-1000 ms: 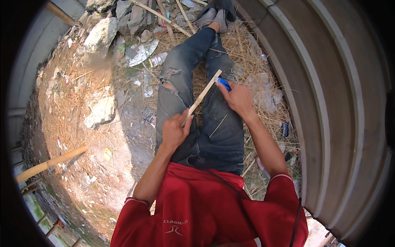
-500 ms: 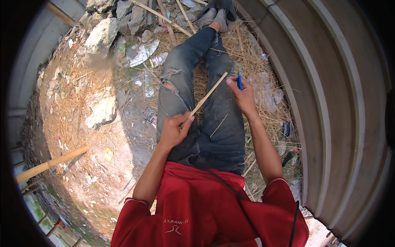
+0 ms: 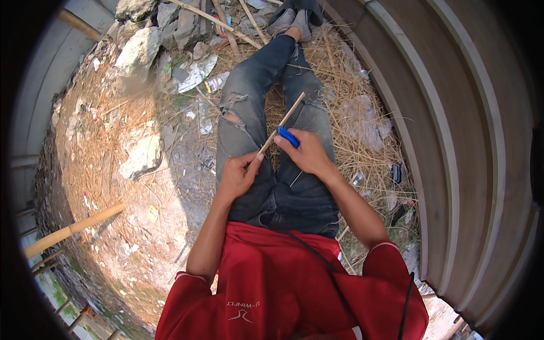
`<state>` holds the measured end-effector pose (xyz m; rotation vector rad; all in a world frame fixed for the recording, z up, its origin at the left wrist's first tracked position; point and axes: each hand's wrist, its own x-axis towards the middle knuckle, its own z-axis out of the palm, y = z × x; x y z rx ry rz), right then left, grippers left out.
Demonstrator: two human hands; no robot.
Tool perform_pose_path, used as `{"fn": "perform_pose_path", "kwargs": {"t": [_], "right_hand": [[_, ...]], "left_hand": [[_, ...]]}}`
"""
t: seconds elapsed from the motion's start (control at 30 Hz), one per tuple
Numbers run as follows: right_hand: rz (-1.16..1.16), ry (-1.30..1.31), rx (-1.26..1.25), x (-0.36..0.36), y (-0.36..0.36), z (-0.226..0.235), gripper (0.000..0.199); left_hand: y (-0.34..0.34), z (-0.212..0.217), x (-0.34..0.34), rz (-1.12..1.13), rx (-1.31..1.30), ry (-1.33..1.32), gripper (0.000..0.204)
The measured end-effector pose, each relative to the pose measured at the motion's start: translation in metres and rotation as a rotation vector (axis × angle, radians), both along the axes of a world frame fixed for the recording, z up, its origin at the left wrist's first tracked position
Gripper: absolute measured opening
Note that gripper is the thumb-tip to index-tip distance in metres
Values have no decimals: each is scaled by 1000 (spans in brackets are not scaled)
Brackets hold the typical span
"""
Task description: The person sits on the ground and uses a blue utility knife to shave thin strips from a long bamboo stick. They hold the stick with their left hand and pull the knife along its length with their right hand, creating a pile of bamboo shavings on the ground.
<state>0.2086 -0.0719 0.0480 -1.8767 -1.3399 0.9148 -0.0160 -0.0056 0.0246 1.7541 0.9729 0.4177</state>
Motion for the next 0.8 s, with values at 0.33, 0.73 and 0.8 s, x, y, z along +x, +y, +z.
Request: {"fn": "perform_pose_path", "kwargs": {"t": [0.33, 0.73, 0.8], "right_hand": [[-358, -350, -73, 86, 22, 15, 64], [-198, 42, 87, 43, 17, 12, 62], [-157, 123, 94, 28, 21, 24, 62]], "left_hand": [[-9, 0, -2, -34, 245, -78, 22], [116, 190, -29, 759, 1187, -363, 27], [127, 260, -52, 1055, 1361, -385, 29]]}}
